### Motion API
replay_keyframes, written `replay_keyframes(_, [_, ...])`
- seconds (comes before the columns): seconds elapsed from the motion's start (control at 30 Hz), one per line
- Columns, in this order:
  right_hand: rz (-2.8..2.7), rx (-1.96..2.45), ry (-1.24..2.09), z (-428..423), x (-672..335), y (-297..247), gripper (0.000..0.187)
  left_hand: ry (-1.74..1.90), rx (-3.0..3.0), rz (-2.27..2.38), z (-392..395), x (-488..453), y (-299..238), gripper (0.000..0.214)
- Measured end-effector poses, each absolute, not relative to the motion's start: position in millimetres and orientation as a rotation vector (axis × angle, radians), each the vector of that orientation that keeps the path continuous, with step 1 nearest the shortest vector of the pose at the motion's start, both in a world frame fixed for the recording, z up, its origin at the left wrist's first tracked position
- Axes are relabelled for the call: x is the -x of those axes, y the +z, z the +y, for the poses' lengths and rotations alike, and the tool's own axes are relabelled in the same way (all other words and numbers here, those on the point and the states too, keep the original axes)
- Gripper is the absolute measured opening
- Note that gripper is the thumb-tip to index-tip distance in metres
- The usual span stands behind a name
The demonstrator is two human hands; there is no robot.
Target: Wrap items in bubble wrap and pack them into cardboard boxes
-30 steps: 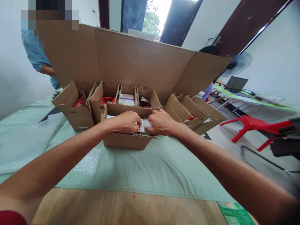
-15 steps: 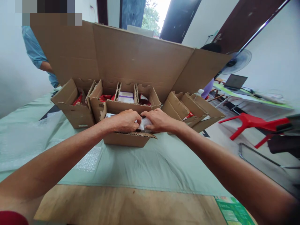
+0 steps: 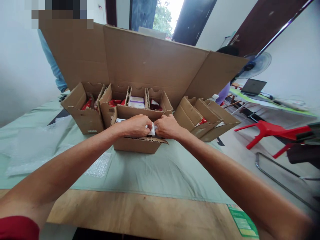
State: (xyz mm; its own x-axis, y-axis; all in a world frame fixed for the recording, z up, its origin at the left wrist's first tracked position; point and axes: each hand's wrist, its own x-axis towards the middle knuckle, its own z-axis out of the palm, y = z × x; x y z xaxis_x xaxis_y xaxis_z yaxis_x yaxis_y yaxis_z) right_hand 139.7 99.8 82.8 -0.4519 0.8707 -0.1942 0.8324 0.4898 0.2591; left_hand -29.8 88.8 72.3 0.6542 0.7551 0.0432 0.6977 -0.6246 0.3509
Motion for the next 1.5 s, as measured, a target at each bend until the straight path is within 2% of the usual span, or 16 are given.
replay_keyframes(0.17, [2.458,-1.349,0.160,104.5,-143.6,87.3,0.029,0.316,-2.536,1.196,88.4,30.0,71.6,0.037])
replay_keyframes(0.33, [2.546,-1.472,0.069,95.8,-173.9,89.5,0.056,0.346,-2.517,1.200,85.5,28.1,68.8,0.035])
replay_keyframes(0.57, [2.587,-1.417,0.256,94.5,-170.4,86.6,0.029,0.328,-2.528,1.179,82.4,29.4,72.9,0.036])
replay_keyframes(0.93, [2.624,-1.460,0.332,83.8,-164.8,75.6,0.034,0.335,-2.528,1.161,88.5,30.4,79.3,0.035])
replay_keyframes(1.03, [2.795,-1.654,0.301,73.8,-187.7,82.8,0.043,0.654,-2.481,1.198,71.6,48.1,94.9,0.030])
replay_keyframes(1.13, [3.063,-1.955,0.112,54.0,-224.9,76.8,0.034,1.230,-2.325,1.333,38.0,79.6,94.8,0.025])
replay_keyframes(1.23, [3.199,-2.156,-0.106,33.5,-252.4,60.7,0.028,1.650,-1.961,1.589,9.9,112.5,63.7,0.028])
replay_keyframes(1.37, [3.248,-1.944,-0.060,32.9,-246.1,62.4,0.034,1.721,-1.409,1.655,6.6,135.6,7.3,0.066])
replay_keyframes(1.5, [2.996,-1.475,-0.001,66.3,-212.8,92.1,0.034,1.668,-1.128,1.470,22.9,127.2,-14.1,0.075])
